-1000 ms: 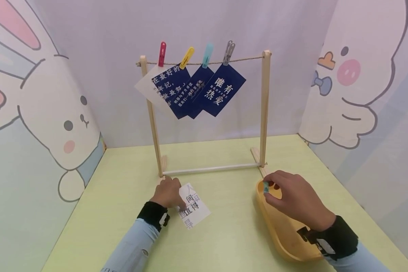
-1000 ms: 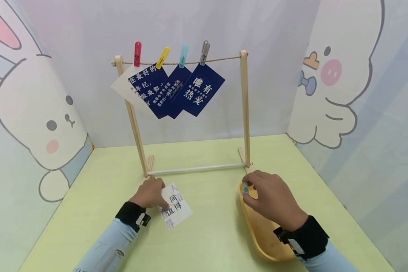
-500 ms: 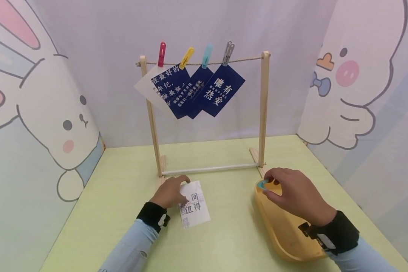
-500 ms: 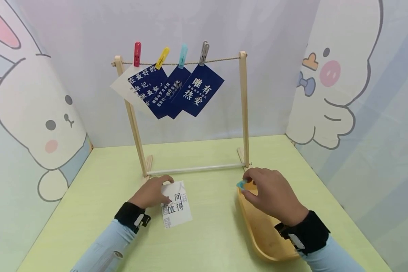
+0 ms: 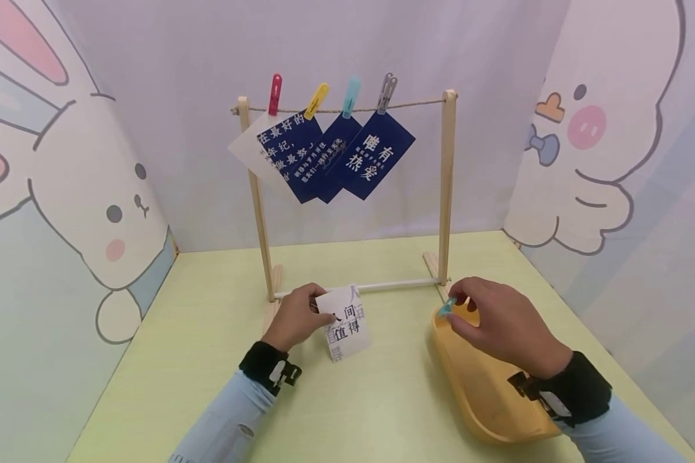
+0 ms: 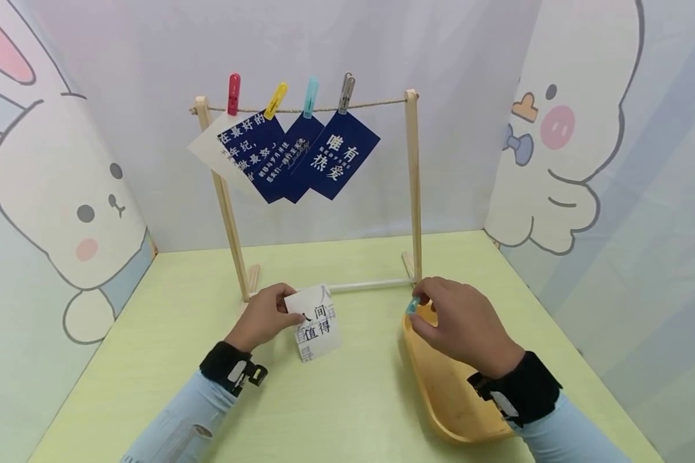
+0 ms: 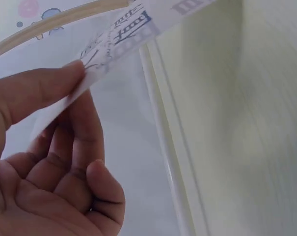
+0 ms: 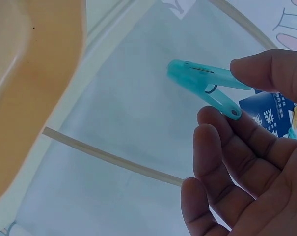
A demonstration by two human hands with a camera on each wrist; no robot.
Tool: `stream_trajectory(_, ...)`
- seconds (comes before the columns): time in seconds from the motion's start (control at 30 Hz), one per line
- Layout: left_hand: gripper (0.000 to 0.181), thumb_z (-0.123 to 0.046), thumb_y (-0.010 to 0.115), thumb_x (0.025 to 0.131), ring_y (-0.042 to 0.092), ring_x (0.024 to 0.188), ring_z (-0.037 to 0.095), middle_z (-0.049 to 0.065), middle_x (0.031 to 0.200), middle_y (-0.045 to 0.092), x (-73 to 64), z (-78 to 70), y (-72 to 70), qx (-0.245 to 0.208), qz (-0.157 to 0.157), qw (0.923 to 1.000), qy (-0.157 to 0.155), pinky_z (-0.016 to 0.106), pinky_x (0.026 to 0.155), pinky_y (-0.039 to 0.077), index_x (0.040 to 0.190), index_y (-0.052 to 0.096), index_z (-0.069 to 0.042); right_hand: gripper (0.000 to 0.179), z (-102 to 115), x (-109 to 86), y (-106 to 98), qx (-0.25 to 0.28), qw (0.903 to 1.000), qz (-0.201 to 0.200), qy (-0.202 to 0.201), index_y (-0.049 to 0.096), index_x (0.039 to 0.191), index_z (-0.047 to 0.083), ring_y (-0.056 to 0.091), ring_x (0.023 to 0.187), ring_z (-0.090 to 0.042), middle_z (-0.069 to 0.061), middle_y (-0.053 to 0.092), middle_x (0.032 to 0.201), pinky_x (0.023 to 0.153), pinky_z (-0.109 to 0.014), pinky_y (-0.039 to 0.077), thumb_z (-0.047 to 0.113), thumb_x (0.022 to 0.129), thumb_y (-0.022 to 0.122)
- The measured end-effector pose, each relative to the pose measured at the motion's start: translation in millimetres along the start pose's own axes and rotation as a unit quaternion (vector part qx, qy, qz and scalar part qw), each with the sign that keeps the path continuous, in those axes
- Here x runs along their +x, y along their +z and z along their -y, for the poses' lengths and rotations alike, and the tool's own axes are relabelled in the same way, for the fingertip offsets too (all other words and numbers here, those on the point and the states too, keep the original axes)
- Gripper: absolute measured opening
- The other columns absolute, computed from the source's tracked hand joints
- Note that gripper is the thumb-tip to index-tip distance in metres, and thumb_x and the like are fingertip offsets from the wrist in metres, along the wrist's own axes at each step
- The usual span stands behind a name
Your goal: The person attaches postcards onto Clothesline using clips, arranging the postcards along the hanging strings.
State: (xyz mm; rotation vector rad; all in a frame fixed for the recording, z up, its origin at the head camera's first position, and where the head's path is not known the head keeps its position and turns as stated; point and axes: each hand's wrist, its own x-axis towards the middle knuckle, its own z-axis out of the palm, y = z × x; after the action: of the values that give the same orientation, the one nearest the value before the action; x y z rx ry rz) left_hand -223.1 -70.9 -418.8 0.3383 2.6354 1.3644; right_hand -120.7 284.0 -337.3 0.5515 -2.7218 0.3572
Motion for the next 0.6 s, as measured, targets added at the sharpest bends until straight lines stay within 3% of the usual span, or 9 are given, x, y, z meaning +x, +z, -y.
stream_trajectory(0.13,0.028,-0.016,0.083,0.088,0.066,0.084,0.017,-0.001,0.093,0.072,0.9,-5.5,0.1,0.007,0.016,0.9996,0.023,0.032,0.075,0.054,0.114,0.072,-0.012,0.028,0.9,4.7,-7.7,-0.007,0.9999,-0.004,-0.009,0.067,0.106,0.019,0.064,0.081,-0.010,0.010,0.069,0.092,0.066,-0.030,0.053,0.027,0.084,0.082)
stream_trajectory(0.3,0.012,-0.026,0.082,0.090,0.061,0.078,0.018,-0.003,0.086,0.071,2.4,-10.2,4.6,0.025,0.016,0.9988,0.039,0.031,0.066,0.049,0.095,0.076,-0.017,0.027,-0.7,10.1,-17.3,-0.021,0.9992,-0.018,-0.028,0.066,0.105,0.020,0.065,0.080,-0.010,0.010,0.069,0.092,0.065,-0.031,0.053,0.025,0.082,0.080)
stream_trajectory(0.6,0.014,-0.028,0.079,0.093,0.063,0.074,0.017,-0.004,0.082,0.075,6.0,-20.6,11.3,0.017,0.013,0.9985,0.049,0.029,0.062,0.045,0.085,0.078,-0.017,0.031,-2.3,20.3,-34.3,-0.035,0.9965,-0.032,-0.069,0.068,0.106,0.018,0.065,0.080,-0.011,0.008,0.070,0.093,0.065,-0.032,0.053,0.024,0.079,0.083)
